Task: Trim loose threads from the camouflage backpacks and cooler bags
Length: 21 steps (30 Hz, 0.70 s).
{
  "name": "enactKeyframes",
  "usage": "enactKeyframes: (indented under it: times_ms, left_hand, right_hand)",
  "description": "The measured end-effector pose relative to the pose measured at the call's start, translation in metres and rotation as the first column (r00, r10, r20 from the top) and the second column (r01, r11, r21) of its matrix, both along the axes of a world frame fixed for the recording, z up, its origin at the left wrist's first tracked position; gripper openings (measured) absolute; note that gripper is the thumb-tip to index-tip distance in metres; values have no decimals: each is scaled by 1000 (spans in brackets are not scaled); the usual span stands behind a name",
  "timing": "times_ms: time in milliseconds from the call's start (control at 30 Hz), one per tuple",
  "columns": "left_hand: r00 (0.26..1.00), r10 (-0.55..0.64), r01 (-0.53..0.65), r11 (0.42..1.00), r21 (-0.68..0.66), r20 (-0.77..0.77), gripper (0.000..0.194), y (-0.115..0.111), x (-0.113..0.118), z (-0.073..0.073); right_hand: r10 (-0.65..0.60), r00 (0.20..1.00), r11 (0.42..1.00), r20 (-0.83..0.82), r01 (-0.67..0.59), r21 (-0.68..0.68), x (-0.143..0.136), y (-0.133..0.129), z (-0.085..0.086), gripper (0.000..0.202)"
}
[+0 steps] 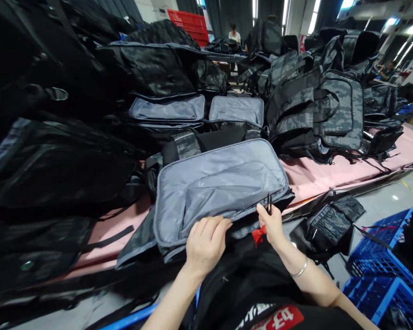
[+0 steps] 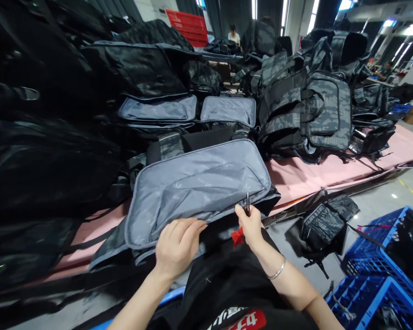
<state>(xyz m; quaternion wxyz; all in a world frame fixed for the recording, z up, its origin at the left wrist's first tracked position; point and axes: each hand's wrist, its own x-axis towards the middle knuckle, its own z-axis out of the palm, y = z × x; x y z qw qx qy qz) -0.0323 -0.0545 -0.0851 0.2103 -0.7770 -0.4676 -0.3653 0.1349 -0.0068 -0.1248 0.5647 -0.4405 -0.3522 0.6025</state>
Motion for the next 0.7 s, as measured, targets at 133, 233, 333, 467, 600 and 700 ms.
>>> enactKeyframes:
  times_ms: [133,233,333,467,600,700]
  left_hand:
    - [865,9,89,981,-171,502,9,-28,24,-20]
    - [507,288,264,846,-464,813,17,-34,44,-27]
    - [62,531,418,755,-505,845,33,-23,54,-22]
    - [-245,555,468,786,-405,795,36,-9,56,-10]
    - [-289,512,456,817,-354,809,34,-8,57,-8]
    - [-289,515,458,815,-356,807,34,-10,57,-8]
  right_hand:
    - [30,994,999,-108,-31,-8,-4,-11,9,48]
    - [77,993,997,-86,-79,-10,-10,-22,6,49]
    - [135,990,991,35,-135,-5,-15,-31,2,42]
    - [203,903,965,379,-250,80,-2,-40,10,28]
    - [149,675,870,723,-436,228,32,-45,28,20]
    - [-42,572,806,819,-465,366,52,-40,38,19]
